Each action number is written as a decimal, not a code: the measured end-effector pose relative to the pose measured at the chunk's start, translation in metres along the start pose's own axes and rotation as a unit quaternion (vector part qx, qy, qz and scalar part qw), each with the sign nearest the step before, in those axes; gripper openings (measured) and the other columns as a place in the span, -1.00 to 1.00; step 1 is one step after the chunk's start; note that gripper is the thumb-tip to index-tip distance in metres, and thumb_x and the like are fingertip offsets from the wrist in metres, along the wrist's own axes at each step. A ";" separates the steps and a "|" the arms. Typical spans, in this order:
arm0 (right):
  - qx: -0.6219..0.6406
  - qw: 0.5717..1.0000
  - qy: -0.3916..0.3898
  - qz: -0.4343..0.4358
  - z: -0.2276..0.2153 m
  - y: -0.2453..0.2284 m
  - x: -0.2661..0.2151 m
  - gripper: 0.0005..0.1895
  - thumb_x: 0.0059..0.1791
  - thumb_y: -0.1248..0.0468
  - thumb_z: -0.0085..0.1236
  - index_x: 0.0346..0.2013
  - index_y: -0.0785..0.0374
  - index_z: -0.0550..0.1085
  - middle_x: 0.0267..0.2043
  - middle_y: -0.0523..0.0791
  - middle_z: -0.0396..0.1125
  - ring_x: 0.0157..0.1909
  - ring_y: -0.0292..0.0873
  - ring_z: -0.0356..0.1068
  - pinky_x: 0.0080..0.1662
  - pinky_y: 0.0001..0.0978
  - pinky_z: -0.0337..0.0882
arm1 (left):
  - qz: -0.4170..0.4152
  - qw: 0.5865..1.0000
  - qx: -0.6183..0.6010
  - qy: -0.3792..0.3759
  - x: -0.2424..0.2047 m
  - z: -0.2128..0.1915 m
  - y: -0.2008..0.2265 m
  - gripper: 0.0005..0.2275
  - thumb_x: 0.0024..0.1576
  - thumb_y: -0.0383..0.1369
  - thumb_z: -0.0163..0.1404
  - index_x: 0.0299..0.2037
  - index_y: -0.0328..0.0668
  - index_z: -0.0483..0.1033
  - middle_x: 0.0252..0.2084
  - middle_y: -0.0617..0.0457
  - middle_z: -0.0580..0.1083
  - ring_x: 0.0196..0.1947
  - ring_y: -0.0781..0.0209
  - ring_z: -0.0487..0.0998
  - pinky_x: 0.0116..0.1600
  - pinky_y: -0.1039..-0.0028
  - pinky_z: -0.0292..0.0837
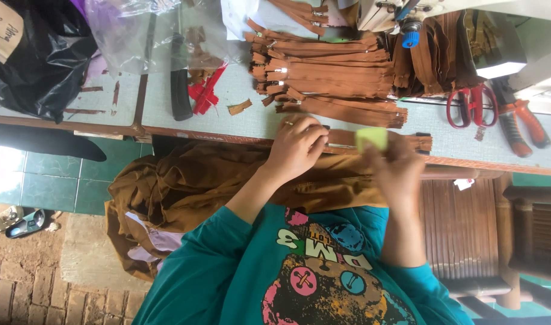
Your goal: Applying a marking or adhesive substance to the ends of a stack of zippers using a small sponge block.
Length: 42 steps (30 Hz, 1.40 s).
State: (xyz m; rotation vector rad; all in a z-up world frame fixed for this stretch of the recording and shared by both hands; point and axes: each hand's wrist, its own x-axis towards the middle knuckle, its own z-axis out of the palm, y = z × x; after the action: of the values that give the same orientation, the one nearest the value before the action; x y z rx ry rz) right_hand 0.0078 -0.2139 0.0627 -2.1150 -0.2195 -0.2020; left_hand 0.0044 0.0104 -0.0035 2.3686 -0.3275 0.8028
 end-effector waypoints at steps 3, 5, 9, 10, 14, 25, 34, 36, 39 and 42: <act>0.181 0.982 -0.028 0.044 -0.012 0.012 0.008 -0.81 0.17 0.36 0.17 -0.06 0.48 0.41 -0.24 0.21 0.44 -0.19 0.13 0.56 -0.26 -0.08 0.61 | -0.002 0.999 -0.010 -0.030 -0.001 -0.002 -0.002 -0.97 0.15 -0.36 0.10 -0.26 0.08 0.57 -0.21 0.19 0.51 -0.07 0.04 0.56 0.08 0.17 0.34; 0.213 0.974 -0.051 0.055 -0.015 0.017 0.013 -0.81 0.18 0.34 0.09 -0.04 0.47 0.38 -0.24 0.19 0.44 -0.19 0.13 0.56 -0.25 -0.08 0.62 | 0.012 0.999 0.012 -0.041 0.000 -0.001 -0.001 -0.97 0.17 -0.36 0.09 -0.24 0.07 0.54 -0.19 0.18 0.49 -0.05 0.04 0.54 0.11 0.17 0.30; 0.272 0.952 -0.120 0.077 -0.019 0.036 0.019 -0.79 0.20 0.30 -0.01 -0.01 0.45 0.34 -0.29 0.18 0.45 -0.22 0.11 0.57 -0.29 -0.18 0.64 | 0.025 0.996 0.034 -0.073 0.001 -0.004 0.003 -0.95 0.21 -0.43 0.07 -0.19 0.01 0.52 -0.22 0.09 0.52 -0.05 0.04 0.53 0.19 0.10 0.19; 0.273 0.951 -0.121 0.076 -0.018 0.042 0.019 -0.79 0.20 0.30 -0.01 -0.01 0.45 0.34 -0.29 0.18 0.45 -0.22 0.11 0.57 -0.29 -0.18 0.64 | 0.024 0.996 0.036 -0.072 0.002 -0.005 0.004 -0.95 0.21 -0.43 0.07 -0.19 0.01 0.52 -0.22 0.09 0.52 -0.05 0.04 0.53 0.19 0.10 0.19; 0.238 0.956 -0.155 0.069 -0.019 0.043 0.022 -0.76 0.16 0.33 0.06 -0.05 0.54 0.38 -0.30 0.24 0.43 -0.32 0.08 0.55 -0.38 -0.20 0.61 | 0.030 0.997 0.033 -0.067 0.014 -0.016 0.007 -0.90 0.24 -0.48 0.02 -0.18 0.04 0.51 -0.27 0.07 0.53 -0.10 0.08 0.56 0.28 0.06 0.12; 0.224 0.973 -0.041 -0.024 0.012 0.000 0.052 -0.80 0.18 0.45 0.08 -0.03 0.61 0.34 -0.16 0.26 0.38 -0.12 0.12 0.52 -0.18 -0.13 0.60 | -0.018 0.988 0.150 0.033 0.070 -0.057 -0.033 -0.80 0.19 -0.38 0.19 -0.01 0.00 0.55 0.04 0.08 0.43 0.18 0.06 0.42 0.37 -0.15 -0.07; 0.118 0.985 0.054 -0.115 0.023 0.022 0.039 -0.81 0.13 0.24 0.17 -0.08 0.32 0.51 -0.08 -0.04 0.48 -0.04 -0.17 0.44 0.04 -0.36 0.43 | 0.095 0.971 0.213 -0.049 0.202 -0.020 -0.110 -0.74 -0.13 -0.78 -0.05 -0.39 -0.24 0.59 -0.21 -0.02 0.50 -0.17 -0.14 0.42 -0.20 0.10 0.42; 0.076 0.991 0.065 -0.085 0.026 0.034 0.038 -0.78 0.10 0.16 0.23 -0.26 0.26 0.48 -0.32 -0.15 0.39 -0.29 -0.28 0.32 -0.23 -0.44 0.30 | 0.095 0.958 0.255 -0.092 0.214 0.005 -0.129 -0.87 -0.10 -0.66 0.21 -0.38 -0.32 0.64 -0.41 -0.03 0.53 -0.27 -0.10 0.49 -0.29 0.18 0.52; 0.087 0.988 0.054 -0.116 0.024 0.026 0.040 -0.82 0.10 0.22 0.21 -0.22 0.29 0.47 -0.24 -0.08 0.43 -0.21 -0.20 0.40 -0.17 -0.38 0.36 | -0.004 0.937 0.265 -0.229 0.222 0.024 -0.129 -0.73 -0.04 -0.74 0.15 -0.14 -0.37 0.60 -0.24 -0.15 0.60 -0.15 -0.09 0.57 0.02 0.15 0.56; 0.086 0.985 0.054 -0.139 0.024 0.028 0.041 -0.82 0.10 0.23 0.20 -0.22 0.29 0.45 -0.24 -0.08 0.42 -0.23 -0.18 0.40 -0.18 -0.38 0.35 | -0.047 0.925 0.296 -0.231 0.213 0.043 -0.155 -0.77 -0.11 -0.72 0.15 -0.34 -0.18 0.62 -0.29 -0.01 0.56 -0.22 -0.11 0.56 -0.02 0.08 0.44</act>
State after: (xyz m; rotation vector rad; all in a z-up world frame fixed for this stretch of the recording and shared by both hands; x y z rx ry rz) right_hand 0.0551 -0.2051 0.0370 -1.8913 -0.4529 -0.4456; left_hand 0.2552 0.0973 0.0278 3.1176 -0.1658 0.3015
